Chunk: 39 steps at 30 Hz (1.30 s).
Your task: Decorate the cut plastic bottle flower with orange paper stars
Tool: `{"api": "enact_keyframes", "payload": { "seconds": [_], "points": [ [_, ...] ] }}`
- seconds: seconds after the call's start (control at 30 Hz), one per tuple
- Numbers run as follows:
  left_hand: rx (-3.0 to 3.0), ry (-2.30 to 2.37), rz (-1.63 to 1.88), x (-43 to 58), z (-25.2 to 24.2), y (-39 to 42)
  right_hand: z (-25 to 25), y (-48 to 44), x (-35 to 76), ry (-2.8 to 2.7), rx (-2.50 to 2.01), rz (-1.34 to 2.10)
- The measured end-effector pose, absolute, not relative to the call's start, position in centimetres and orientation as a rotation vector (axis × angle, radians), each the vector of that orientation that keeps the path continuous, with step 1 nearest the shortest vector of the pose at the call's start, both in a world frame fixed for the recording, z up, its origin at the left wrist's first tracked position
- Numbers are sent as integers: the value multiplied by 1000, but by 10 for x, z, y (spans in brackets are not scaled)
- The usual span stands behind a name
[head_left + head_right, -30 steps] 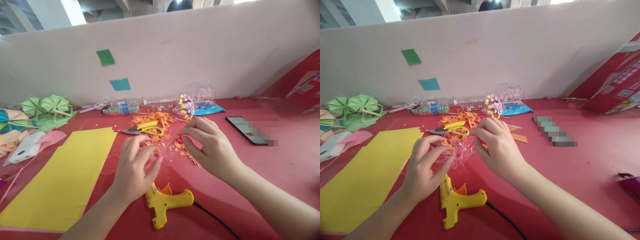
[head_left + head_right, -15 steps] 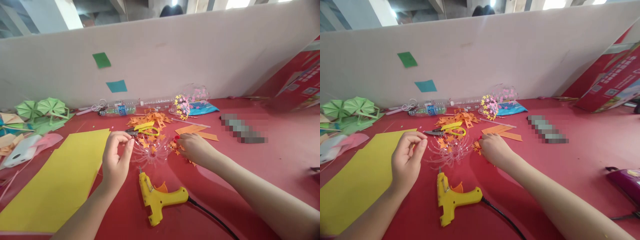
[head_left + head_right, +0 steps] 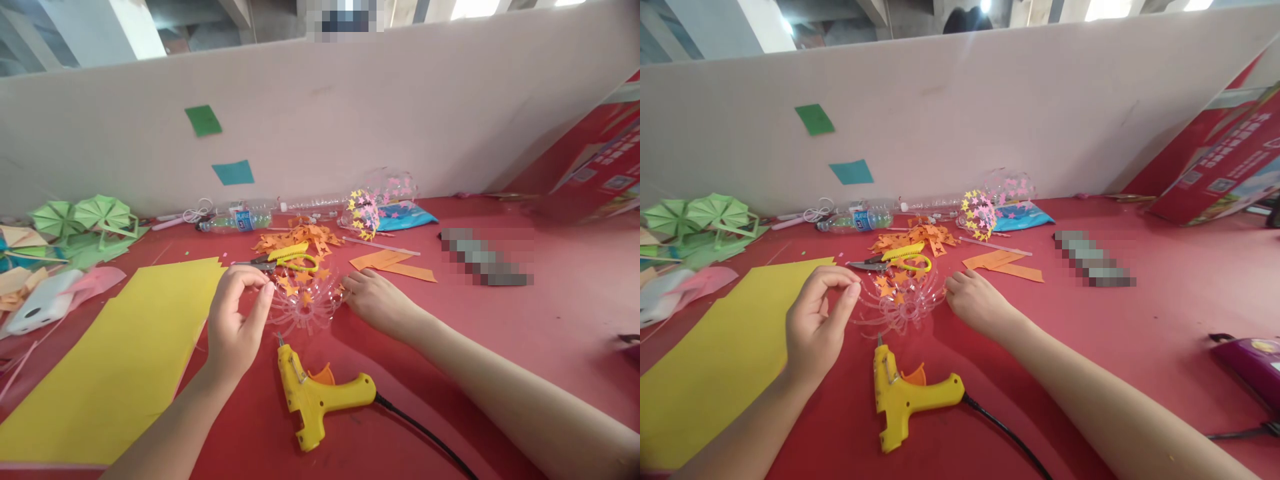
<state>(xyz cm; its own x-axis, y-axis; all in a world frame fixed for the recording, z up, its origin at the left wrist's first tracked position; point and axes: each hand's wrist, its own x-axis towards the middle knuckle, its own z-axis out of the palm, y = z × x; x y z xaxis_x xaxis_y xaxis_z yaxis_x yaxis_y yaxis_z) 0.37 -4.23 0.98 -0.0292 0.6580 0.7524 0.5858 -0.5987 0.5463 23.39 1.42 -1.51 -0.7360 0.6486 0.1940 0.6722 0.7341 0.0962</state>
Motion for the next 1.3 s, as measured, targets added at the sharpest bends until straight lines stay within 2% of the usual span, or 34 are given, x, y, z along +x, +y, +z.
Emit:
{"api": "enact_keyframes", "payload": {
  "seconds": [0.23,0.4,0.43,0.53,0.63,1.3],
  "points": [
    [2154,1382,1694,3,15,-46,-12,23,239,-2489,-1262,35],
    [2200,1314,1683,7,22,-55,28,14,247,-2151,-1386,310],
    [2208,1287,1668,9,23,-58,38,7,246,-2098,-1370,401],
    [2260,1199,1572,16,27,-67,60,-20,237,-1798,-1184,1045],
    [2357,1101,1450,24,30,-73,66,-45,221,-1788,-1041,1275],
    [2217,1073,1373,30,32,-79,54,-61,206,-2065,-925,775]
  ]
}}
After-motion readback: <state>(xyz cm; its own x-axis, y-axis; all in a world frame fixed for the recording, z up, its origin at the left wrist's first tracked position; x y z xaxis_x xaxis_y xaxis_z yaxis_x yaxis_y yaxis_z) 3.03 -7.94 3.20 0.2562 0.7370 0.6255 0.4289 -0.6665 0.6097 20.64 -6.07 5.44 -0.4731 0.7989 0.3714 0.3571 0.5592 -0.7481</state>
